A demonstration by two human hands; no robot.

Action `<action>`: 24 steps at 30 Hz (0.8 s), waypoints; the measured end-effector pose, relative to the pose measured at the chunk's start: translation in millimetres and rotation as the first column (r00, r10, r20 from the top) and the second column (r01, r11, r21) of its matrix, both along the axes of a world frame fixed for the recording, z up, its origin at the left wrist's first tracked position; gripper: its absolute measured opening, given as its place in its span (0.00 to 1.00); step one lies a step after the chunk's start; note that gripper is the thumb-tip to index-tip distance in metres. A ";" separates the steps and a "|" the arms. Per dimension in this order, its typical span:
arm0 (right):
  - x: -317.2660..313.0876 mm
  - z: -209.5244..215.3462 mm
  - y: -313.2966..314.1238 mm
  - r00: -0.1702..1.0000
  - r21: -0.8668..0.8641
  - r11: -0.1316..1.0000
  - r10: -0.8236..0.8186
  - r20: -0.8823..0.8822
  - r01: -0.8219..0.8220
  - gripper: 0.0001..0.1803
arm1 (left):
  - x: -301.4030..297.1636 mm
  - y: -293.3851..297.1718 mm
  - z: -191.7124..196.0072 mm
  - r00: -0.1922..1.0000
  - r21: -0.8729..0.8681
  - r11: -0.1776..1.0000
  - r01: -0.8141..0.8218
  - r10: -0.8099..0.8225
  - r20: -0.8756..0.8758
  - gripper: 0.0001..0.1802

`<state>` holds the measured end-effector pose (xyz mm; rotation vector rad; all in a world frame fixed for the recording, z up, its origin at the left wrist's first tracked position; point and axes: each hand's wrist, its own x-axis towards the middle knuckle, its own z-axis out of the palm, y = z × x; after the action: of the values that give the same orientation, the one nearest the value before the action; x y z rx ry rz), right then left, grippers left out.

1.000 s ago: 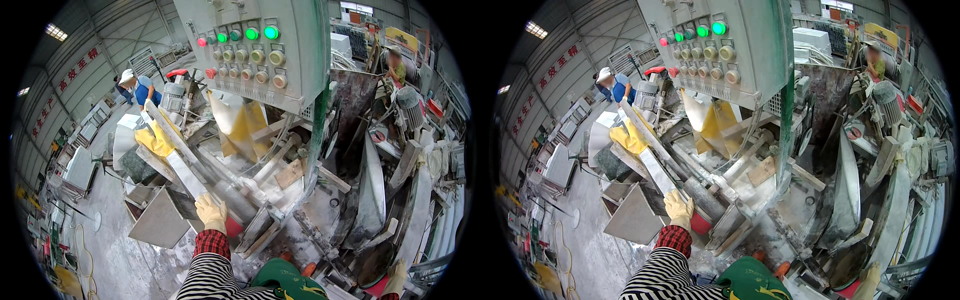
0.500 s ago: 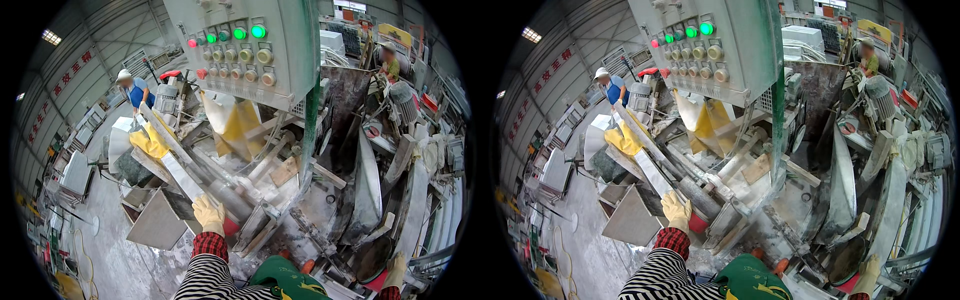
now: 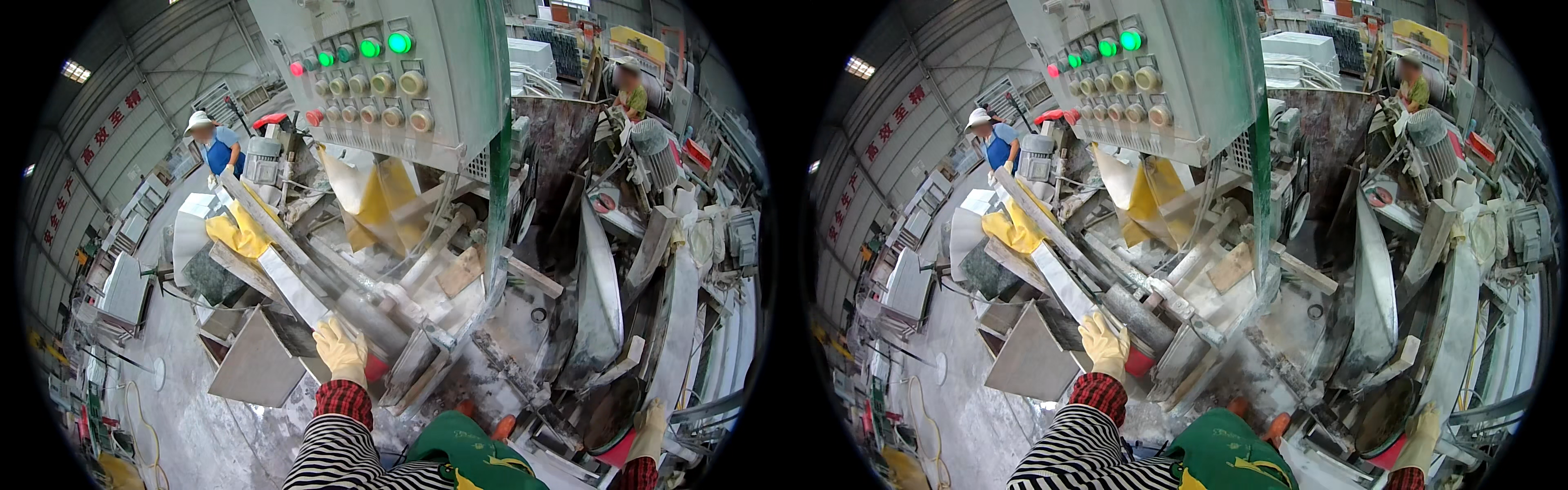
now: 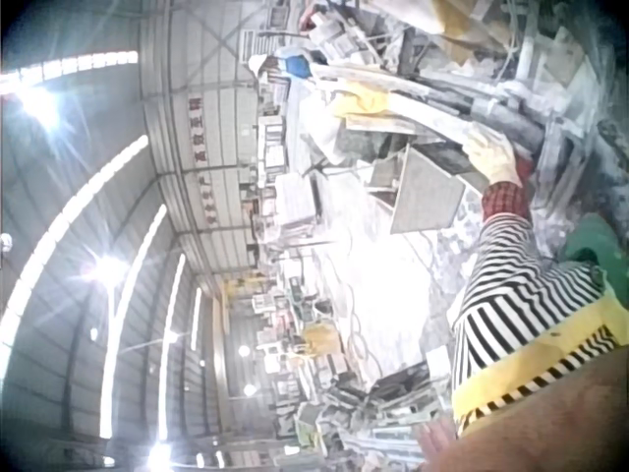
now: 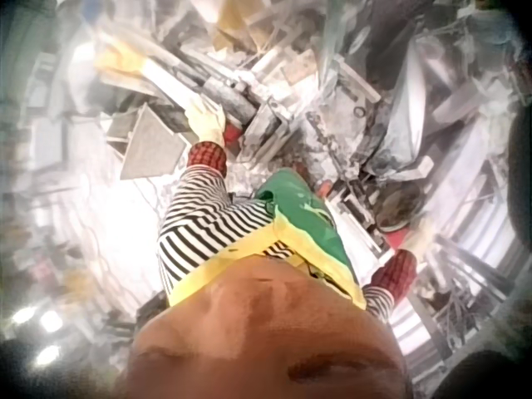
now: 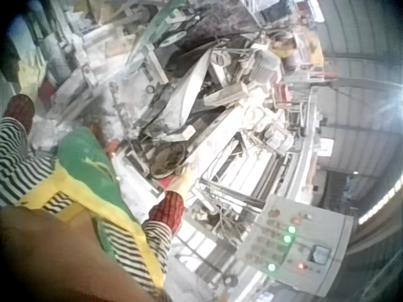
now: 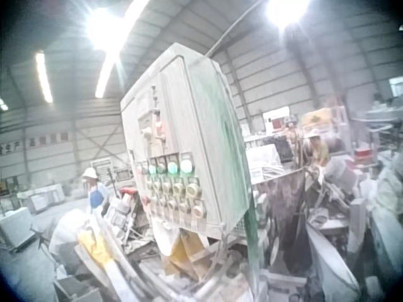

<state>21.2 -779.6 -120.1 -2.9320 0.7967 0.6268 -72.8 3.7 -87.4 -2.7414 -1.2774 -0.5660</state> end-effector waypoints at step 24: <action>8.9 6.3 12.3 0.995 -0.135 0.988 0.087 0.041 -0.080 0.24 | -6.1 -22.4 0.7 0.998 0.002 0.998 0.063 -0.063 0.019 0.47</action>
<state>30.0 -767.3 -113.8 -3.1024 0.7424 0.5273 -78.9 -18.6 -86.7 -2.7905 -1.1983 -0.5985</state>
